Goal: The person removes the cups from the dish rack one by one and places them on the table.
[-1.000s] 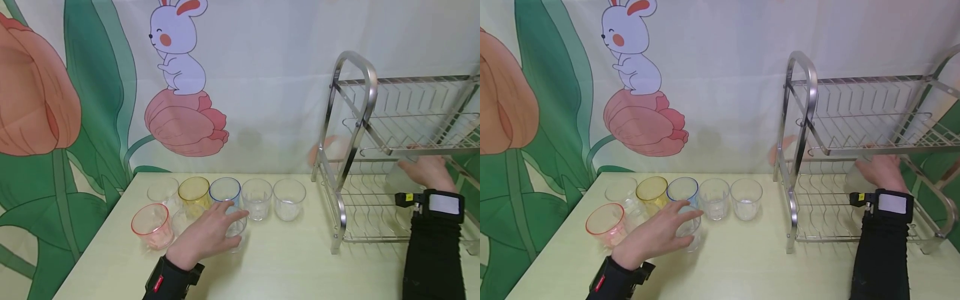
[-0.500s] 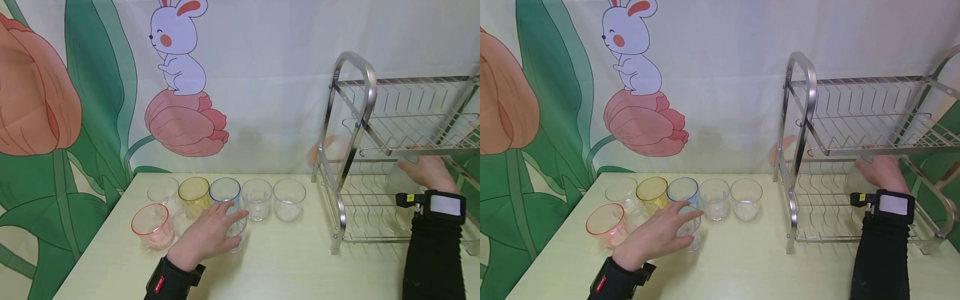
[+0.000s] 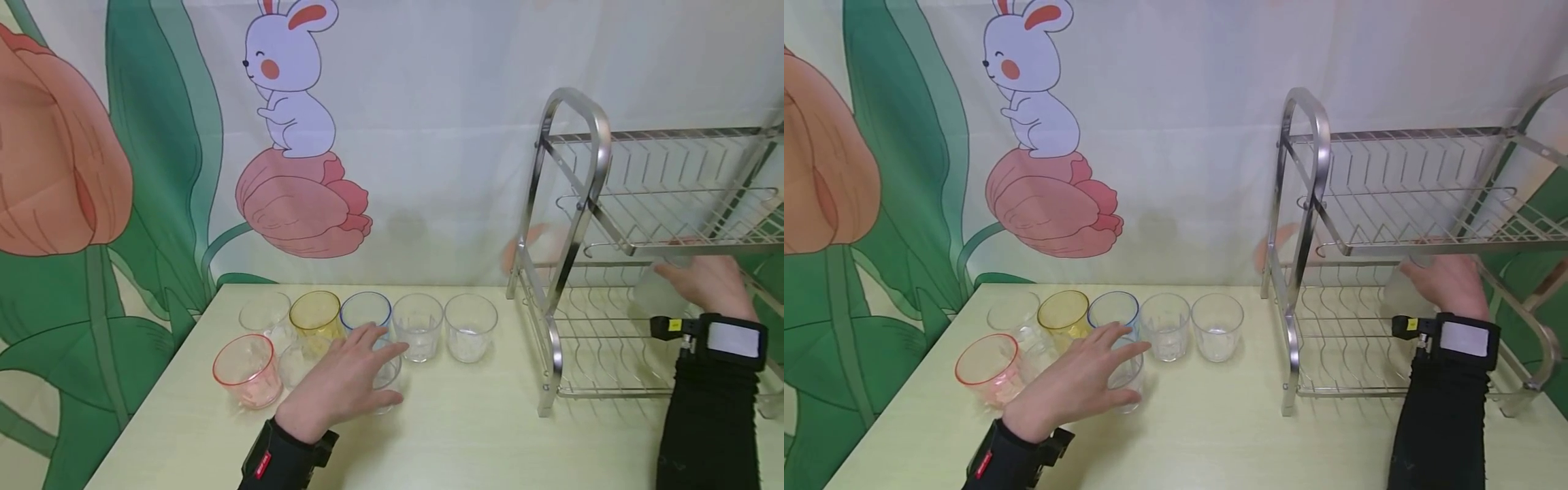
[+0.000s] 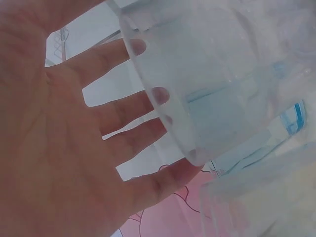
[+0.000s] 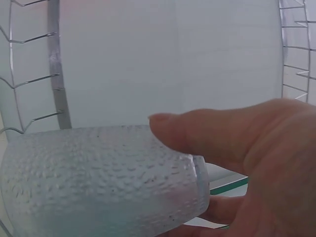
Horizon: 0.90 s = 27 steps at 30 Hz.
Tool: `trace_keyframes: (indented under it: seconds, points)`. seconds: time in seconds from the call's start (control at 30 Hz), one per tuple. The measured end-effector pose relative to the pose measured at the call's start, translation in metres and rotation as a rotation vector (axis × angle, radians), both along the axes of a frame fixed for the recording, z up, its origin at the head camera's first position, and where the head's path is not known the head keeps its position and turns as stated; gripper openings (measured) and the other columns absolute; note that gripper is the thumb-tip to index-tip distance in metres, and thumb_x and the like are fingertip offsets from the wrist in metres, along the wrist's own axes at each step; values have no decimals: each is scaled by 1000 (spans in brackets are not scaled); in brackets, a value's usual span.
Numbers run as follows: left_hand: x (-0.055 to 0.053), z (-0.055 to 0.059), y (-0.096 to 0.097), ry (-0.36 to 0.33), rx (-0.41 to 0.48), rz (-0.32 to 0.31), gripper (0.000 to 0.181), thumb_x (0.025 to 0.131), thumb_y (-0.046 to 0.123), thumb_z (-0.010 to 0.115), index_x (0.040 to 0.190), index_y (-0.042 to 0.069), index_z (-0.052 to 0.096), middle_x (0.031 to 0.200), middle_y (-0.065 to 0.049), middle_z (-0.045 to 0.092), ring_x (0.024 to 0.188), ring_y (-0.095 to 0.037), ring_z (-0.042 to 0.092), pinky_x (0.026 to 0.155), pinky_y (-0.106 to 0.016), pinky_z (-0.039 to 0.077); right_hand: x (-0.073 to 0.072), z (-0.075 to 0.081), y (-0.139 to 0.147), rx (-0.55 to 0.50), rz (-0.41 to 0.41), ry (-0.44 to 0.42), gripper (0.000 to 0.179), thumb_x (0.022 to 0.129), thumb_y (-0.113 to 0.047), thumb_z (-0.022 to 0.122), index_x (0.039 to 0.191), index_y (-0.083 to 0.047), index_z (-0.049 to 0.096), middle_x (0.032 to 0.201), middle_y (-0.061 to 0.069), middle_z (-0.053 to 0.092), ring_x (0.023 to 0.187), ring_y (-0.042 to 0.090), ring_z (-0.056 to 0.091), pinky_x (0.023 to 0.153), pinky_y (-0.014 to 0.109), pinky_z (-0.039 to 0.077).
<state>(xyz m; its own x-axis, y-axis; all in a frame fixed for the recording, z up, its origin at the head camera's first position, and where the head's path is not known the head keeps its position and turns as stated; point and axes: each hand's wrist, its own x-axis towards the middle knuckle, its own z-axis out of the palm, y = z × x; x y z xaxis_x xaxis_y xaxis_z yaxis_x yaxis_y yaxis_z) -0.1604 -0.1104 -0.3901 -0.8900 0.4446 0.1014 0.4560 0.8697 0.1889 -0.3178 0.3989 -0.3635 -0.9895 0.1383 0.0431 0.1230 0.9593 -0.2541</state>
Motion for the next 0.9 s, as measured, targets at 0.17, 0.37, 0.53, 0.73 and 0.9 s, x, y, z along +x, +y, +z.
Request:
trace_keyframes:
  seconds: [0.17,0.37,0.53,0.73,0.9]
  points:
    - [0,2,1,-22,-8,26,70,82,53,77,141,25,53,150,-11,35,143,-31,22,105,-61,28,5,5,-3,-83,4,99,56,104,-36,45,128,14,49,123,38,43,109,55,43,91,63,37]
    - [0,5,0,-5,-9,16,73,80,56,77,141,23,53,149,-11,35,143,-32,22,106,-60,28,12,13,-8,-158,-2,186,64,103,-33,49,151,2,24,150,34,15,130,59,20,101,67,26]
    - [0,7,0,6,1,12,73,80,57,76,141,24,53,149,-10,35,143,-31,22,106,-60,29,18,21,-12,-169,5,234,66,103,-36,49,150,4,24,149,33,19,129,57,25,101,67,27]
    - [0,14,4,15,44,3,74,81,56,76,143,25,51,150,-8,34,144,-28,20,106,-60,29,28,26,-16,-159,53,265,72,104,-48,42,148,6,27,147,34,23,128,57,26,101,67,26]
    - [0,18,7,13,81,-12,73,80,55,77,143,26,51,150,-7,35,144,-28,20,107,-60,27,41,28,-22,-201,-14,221,78,102,-51,42,149,7,23,141,39,28,120,57,36,96,65,34]
